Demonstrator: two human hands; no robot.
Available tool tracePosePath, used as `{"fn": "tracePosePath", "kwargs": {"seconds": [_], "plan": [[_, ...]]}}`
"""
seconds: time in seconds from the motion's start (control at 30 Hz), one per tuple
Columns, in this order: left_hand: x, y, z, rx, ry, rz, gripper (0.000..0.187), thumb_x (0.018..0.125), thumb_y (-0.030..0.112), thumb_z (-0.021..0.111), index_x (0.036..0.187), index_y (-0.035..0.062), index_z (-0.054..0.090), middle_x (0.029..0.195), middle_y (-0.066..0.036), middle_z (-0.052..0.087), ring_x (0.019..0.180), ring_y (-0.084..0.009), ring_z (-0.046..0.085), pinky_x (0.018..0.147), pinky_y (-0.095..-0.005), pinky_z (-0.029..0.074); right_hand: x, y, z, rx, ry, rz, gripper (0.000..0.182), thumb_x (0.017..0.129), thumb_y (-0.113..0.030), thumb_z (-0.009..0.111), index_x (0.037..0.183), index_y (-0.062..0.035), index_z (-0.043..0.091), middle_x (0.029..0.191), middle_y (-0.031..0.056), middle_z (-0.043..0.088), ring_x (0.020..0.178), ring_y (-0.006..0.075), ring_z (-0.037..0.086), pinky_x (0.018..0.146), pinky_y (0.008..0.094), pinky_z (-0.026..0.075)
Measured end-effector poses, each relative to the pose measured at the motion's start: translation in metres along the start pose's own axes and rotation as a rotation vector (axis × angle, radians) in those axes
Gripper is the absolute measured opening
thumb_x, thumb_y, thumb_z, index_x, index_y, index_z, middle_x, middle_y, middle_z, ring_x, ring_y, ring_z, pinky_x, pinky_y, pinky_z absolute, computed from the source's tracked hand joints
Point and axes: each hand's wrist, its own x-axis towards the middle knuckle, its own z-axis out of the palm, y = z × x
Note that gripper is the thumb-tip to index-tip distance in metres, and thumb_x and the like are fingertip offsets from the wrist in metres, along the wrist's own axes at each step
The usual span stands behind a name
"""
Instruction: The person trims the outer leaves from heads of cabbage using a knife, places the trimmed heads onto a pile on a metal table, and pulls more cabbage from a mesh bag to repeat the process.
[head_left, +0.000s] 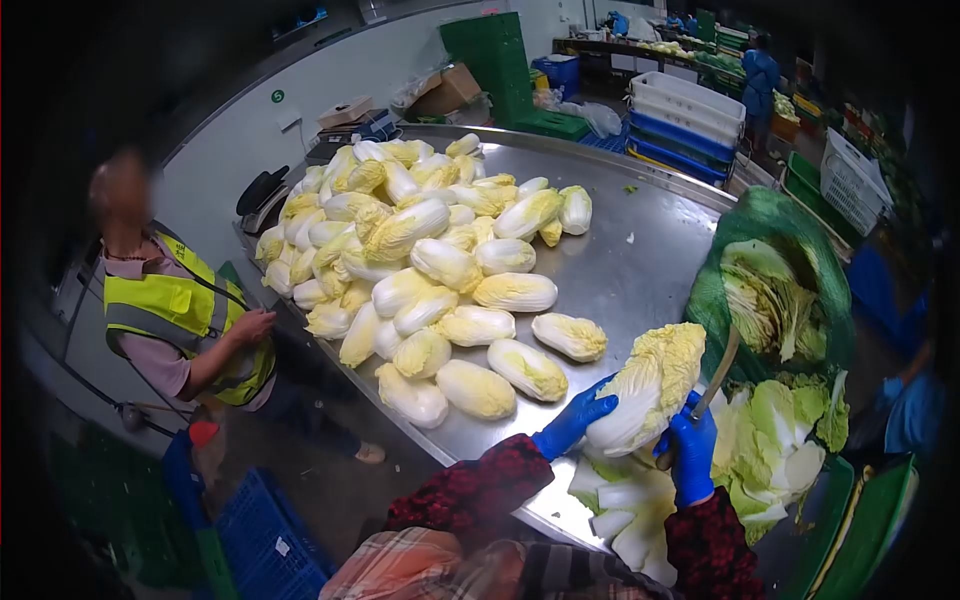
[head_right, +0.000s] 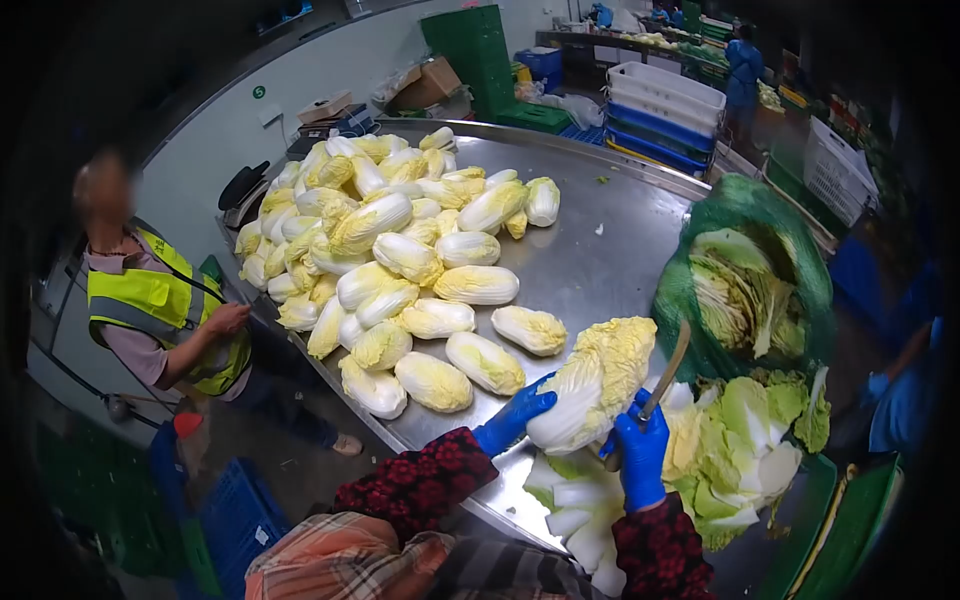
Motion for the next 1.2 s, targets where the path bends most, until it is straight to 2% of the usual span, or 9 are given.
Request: {"fn": "tracePosePath", "kwargs": {"seconds": [0.3, 0.33, 0.43, 0.53, 0.63, 0.77, 0.9, 1.0, 1.2], "plan": [[0.014, 0.090, -0.037, 0.844, -0.123, 0.208, 0.077, 0.079, 0.032, 0.066, 0.140, 0.0061, 0.028, 0.132, -0.014, 0.046, 0.120, -0.0220, 0.045, 0.100, -0.0335, 0.034, 0.044, 0.023, 0.039, -0.009, 0.132, -0.079, 0.023, 0.081, -0.022, 0.051, 0.101, -0.0100, 0.047, 0.068, 0.0013, 0.046, 0.049, 0.0116, 0.049, 0.038, 0.0247, 0.041], [0.015, 0.091, -0.050, 0.764, -0.104, 0.157, 0.078, 0.077, 0.031, 0.068, 0.139, 0.0055, 0.028, 0.132, -0.013, 0.046, 0.120, -0.0220, 0.045, 0.100, -0.0331, 0.034, 0.056, 0.025, 0.026, 0.002, 0.152, -0.108, 0.028, 0.077, -0.004, 0.045, 0.105, -0.0042, 0.048, 0.079, 0.0033, 0.051, 0.057, 0.0110, 0.051, 0.044, 0.0244, 0.045], [0.044, 0.013, -0.154, 0.062, 0.050, 0.155, 0.062, 0.084, 0.027, 0.058, 0.136, 0.0048, 0.032, 0.124, -0.014, 0.051, 0.111, -0.0267, 0.052, 0.093, -0.0361, 0.041, 0.083, 0.025, -0.029, 0.158, 0.153, -0.021, 0.032, 0.082, -0.016, 0.050, 0.113, -0.0061, 0.048, 0.084, 0.0022, 0.055, 0.064, 0.0115, 0.054, 0.053, 0.0247, 0.046], [0.029, 0.128, -0.136, -0.042, 0.318, 0.266, 0.043, 0.093, 0.039, 0.038, 0.115, 0.0024, 0.047, 0.088, -0.016, 0.062, 0.068, -0.0259, 0.062, 0.053, -0.0357, 0.051, 0.084, 0.019, -0.057, 0.054, 0.083, 0.018, 0.037, 0.083, -0.021, 0.049, 0.116, -0.0060, 0.046, 0.077, 0.0036, 0.057, 0.052, 0.0143, 0.054, 0.043, 0.0267, 0.044], [0.056, 0.192, -0.224, -0.147, 0.539, 0.415, 0.051, 0.091, 0.051, 0.038, 0.115, 0.0071, 0.050, 0.086, -0.012, 0.062, 0.073, -0.0251, 0.061, 0.061, -0.0369, 0.051, 0.058, 0.006, -0.045, -0.130, 0.050, 0.120, 0.034, 0.080, -0.017, 0.048, 0.112, -0.0041, 0.046, 0.062, 0.0058, 0.052, 0.038, 0.0163, 0.048, 0.032, 0.0273, 0.041], [0.074, 0.253, -0.303, -0.069, 0.893, 0.593, 0.055, 0.090, 0.044, 0.047, 0.134, 0.0158, 0.030, 0.123, -0.015, 0.043, 0.112, -0.0260, 0.046, 0.089, -0.0457, 0.043, 0.038, 0.022, -0.065, -0.218, 0.024, 0.224, 0.035, 0.079, -0.015, 0.048, 0.111, -0.0011, 0.045, 0.057, 0.0067, 0.050, 0.036, 0.0166, 0.047, 0.029, 0.0287, 0.039], [0.076, 0.206, -0.311, -0.172, 0.592, 0.452, 0.039, 0.089, 0.032, 0.053, 0.118, 0.0070, 0.049, 0.095, -0.012, 0.060, 0.089, -0.0232, 0.059, 0.083, -0.0375, 0.049, 0.028, 0.044, -0.093, -0.340, -0.008, 0.342, 0.040, 0.076, -0.009, 0.053, 0.114, -0.0030, 0.045, 0.071, 0.0099, 0.055, 0.045, 0.0218, 0.055, 0.039, 0.0308, 0.045], [0.079, 0.129, -0.233, 0.078, 0.668, 0.085, 0.034, 0.091, 0.026, 0.046, 0.117, 0.0044, 0.051, 0.094, -0.011, 0.063, 0.085, -0.0215, 0.062, 0.078, -0.0337, 0.050, 0.010, 0.061, -0.095, -0.852, 0.100, -0.318, 0.032, 0.077, -0.006, 0.056, 0.108, -0.0039, 0.050, 0.079, 0.0105, 0.059, 0.062, 0.0230, 0.060, 0.056, 0.0322, 0.049], [0.082, -0.028, -0.109, 0.732, 0.077, -0.112, 0.045, 0.089, 0.035, 0.052, 0.122, 0.0044, 0.049, 0.103, -0.013, 0.061, 0.093, -0.0211, 0.059, 0.082, -0.0326, 0.047, -0.081, 0.029, -0.029, -0.656, -0.718, 0.290, 0.021, 0.084, -0.017, 0.057, 0.101, -0.0052, 0.059, 0.095, 0.0119, 0.062, 0.080, 0.0220, 0.061, 0.074, 0.0324, 0.048]]}}
